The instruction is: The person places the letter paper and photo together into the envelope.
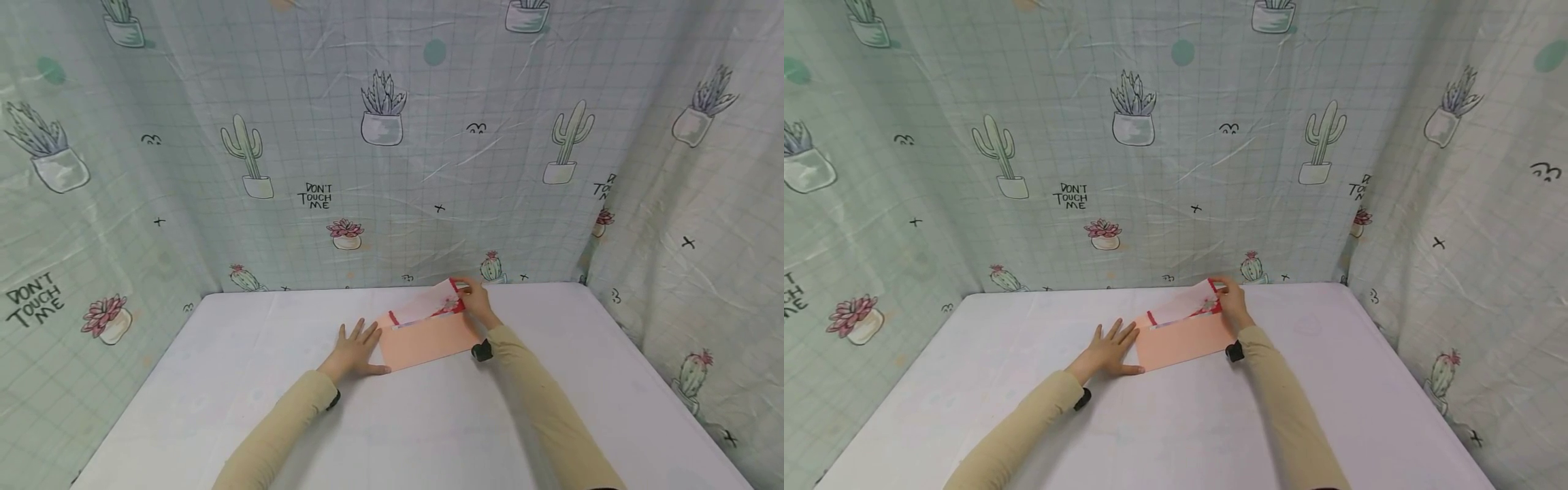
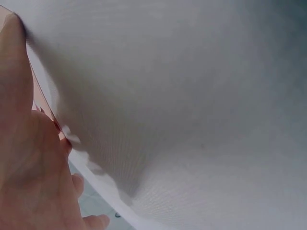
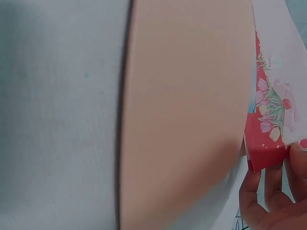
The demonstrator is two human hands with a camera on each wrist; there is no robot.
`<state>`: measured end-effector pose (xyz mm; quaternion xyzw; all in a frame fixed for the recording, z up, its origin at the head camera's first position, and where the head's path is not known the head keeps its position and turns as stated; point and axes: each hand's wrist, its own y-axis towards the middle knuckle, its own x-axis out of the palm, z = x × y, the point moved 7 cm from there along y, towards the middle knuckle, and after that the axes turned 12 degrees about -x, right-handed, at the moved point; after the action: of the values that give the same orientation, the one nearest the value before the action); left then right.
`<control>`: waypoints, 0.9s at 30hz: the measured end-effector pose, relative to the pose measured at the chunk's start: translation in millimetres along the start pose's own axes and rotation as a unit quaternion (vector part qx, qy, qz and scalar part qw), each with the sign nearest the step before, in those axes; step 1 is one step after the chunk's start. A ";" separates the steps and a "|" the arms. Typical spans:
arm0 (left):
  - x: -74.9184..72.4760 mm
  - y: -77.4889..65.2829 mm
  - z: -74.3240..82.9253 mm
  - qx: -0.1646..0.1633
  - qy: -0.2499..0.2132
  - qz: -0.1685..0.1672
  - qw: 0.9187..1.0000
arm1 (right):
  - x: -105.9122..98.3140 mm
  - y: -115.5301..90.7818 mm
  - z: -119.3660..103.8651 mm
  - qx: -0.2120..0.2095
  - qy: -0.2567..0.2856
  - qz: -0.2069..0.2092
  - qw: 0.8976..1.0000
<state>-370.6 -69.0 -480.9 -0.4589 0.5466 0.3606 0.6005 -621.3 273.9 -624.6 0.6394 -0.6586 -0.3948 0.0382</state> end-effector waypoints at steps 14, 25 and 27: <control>-3.2 -4.4 4.1 0.008 -0.010 0.005 1.000 | -28.1 -22.9 -247.9 0.029 -0.071 -0.087 0.993; -3.2 -3.9 2.6 0.001 -0.002 -0.001 1.000 | -16.6 -19.4 -246.8 0.056 -0.079 -0.130 0.987; -3.5 -3.5 1.9 -0.001 -0.002 -0.003 1.000 | -15.9 -18.9 -248.9 0.049 -0.082 -0.128 0.987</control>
<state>-367.2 -68.1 -476.9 -0.4602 0.5438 0.3605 0.6022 -465.0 173.0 -457.6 0.6850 -0.5910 -0.4146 -0.0981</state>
